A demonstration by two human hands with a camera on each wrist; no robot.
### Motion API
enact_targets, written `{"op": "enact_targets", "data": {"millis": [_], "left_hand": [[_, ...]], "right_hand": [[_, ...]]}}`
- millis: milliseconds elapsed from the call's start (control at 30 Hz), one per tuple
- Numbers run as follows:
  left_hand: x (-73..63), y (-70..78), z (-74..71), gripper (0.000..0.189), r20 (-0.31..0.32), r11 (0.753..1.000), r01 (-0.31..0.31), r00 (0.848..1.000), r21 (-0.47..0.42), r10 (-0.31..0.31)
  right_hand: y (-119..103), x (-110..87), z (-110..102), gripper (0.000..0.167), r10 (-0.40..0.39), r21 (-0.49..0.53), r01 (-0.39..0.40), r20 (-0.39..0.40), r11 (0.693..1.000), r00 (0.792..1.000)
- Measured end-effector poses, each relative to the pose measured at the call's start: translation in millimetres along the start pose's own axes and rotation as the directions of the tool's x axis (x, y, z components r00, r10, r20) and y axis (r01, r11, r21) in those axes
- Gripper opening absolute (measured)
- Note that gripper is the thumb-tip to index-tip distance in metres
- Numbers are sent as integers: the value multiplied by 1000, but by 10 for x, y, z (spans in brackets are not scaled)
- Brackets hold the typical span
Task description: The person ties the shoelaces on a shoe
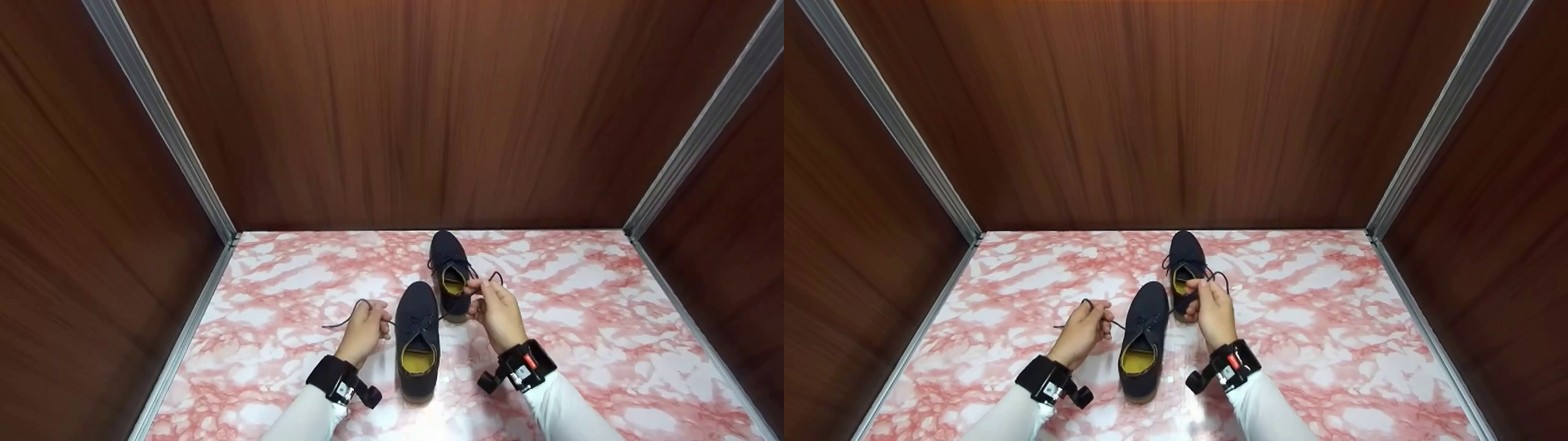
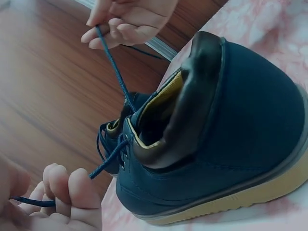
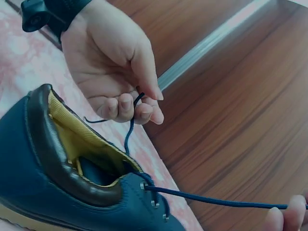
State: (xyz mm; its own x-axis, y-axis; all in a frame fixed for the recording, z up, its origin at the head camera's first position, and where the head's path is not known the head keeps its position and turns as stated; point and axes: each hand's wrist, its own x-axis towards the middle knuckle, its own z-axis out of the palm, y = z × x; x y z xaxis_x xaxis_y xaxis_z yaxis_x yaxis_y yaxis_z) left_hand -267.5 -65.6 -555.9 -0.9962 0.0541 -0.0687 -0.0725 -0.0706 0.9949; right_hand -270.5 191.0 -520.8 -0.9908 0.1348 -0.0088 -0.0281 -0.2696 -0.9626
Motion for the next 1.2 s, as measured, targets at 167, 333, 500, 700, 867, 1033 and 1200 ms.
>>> {"op": "enact_targets", "data": {"millis": [167,333,500,700,867,1033,1200], "left_hand": [[50,80,6,28,-44,991,-62,997,116,67],[82,169,-4,32,-3,960,-113,993,257,118],[86,232,-2,34,42,893,-164,986,419,161],[98,309,12,29,63,850,-182,983,494,174],[106,368,4,20,95,824,-202,979,529,179],[118,429,-4,22,126,796,-234,972,557,198],[155,474,2,24,141,776,-274,961,568,236]], "right_hand": [[-110,25,62,31,-21,-32,22,20,999,1000],[-177,46,109,32,-34,-98,37,39,994,999],[-216,55,131,32,-53,-198,66,71,978,996],[-268,76,154,34,-89,-352,132,135,927,987],[-290,90,165,32,-93,-442,169,187,881,978],[-293,114,192,28,-125,-510,233,236,828,964],[-321,131,244,25,-172,-557,294,262,777,950]]}}
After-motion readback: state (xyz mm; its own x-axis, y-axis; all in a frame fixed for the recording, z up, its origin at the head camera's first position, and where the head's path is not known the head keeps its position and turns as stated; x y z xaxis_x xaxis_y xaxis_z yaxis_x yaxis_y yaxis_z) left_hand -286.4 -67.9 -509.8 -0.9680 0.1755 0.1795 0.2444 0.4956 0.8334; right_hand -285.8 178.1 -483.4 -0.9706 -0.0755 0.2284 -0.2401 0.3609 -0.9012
